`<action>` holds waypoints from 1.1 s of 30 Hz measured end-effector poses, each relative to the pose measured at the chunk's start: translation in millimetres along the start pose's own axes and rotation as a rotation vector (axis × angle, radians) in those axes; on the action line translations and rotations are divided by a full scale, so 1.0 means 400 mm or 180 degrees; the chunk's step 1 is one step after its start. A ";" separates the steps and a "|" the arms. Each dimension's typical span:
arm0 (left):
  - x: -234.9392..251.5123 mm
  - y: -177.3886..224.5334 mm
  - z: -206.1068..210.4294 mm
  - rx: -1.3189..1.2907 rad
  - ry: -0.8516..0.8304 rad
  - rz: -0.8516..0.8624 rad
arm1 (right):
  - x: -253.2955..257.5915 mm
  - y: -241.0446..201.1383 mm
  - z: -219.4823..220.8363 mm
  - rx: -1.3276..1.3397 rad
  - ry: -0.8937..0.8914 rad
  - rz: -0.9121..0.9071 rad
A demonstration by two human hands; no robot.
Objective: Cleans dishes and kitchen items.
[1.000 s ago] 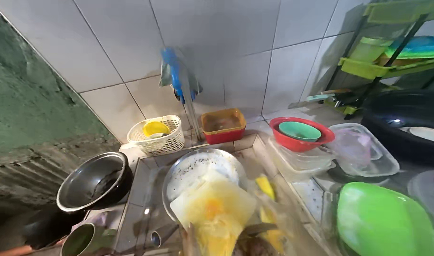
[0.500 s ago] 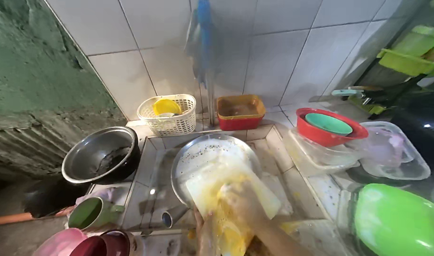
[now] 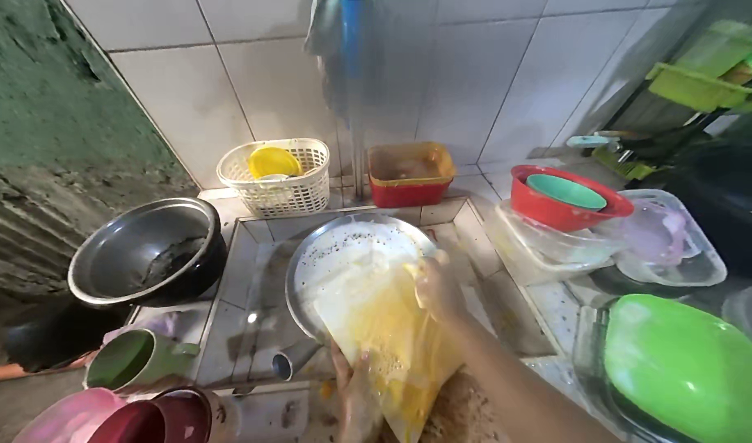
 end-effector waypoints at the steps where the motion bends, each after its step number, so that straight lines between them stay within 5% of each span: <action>1: 0.001 0.003 -0.001 0.0047 0.0019 -0.0044 | -0.010 -0.016 0.011 -0.0001 0.0057 0.0131; 4: -0.004 0.007 -0.005 0.0088 0.0029 -0.0108 | -0.139 -0.120 0.067 -0.0001 -0.0536 -0.0424; 6: -0.008 0.011 -0.002 0.0085 0.0028 -0.0002 | -0.112 -0.109 0.052 -0.0084 -0.0747 -0.0698; 10: -0.006 0.005 -0.006 0.0203 0.0045 -0.0009 | 0.033 -0.015 0.008 -0.0272 -0.0051 0.0108; 14: -0.009 0.015 0.000 -0.0088 -0.0052 -0.0169 | -0.175 -0.150 0.090 -0.0147 -0.0567 -0.0382; 16: -0.003 0.007 0.000 -0.0156 -0.0039 -0.0154 | -0.121 -0.127 0.073 -0.0291 -0.0981 -0.0477; 19: -0.003 -0.019 -0.019 -0.0018 -0.0040 -0.0225 | 0.041 -0.048 0.035 -0.0623 -0.0381 0.0002; 21: -0.012 -0.005 -0.024 -0.0044 0.0017 -0.0323 | -0.022 -0.089 0.057 -0.0459 -0.0389 0.0365; 24: -0.019 0.007 -0.011 -0.0340 -0.0099 -0.0291 | -0.186 -0.150 0.077 -0.0195 -0.0640 -0.0076; 26: -0.013 0.001 -0.011 -0.0358 -0.0135 -0.0313 | -0.114 -0.103 0.050 -0.0368 -0.0827 -0.0150; 29: -0.004 0.001 -0.008 -0.0183 -0.0116 -0.0419 | 0.031 -0.034 0.033 -0.0626 -0.0190 0.0193; 33: -0.016 0.010 0.000 -0.0606 -0.0178 -0.0480 | -0.193 -0.122 0.072 -0.0356 -0.0286 0.0050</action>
Point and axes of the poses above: each hand's wrist, its own x-axis towards the middle knuckle, its own z-axis out of the palm, y = z × x, the point moved 4 cm from there along x, towards the middle knuckle, and after that the axes turned 4 degrees about -x, right-handed, at the moved point
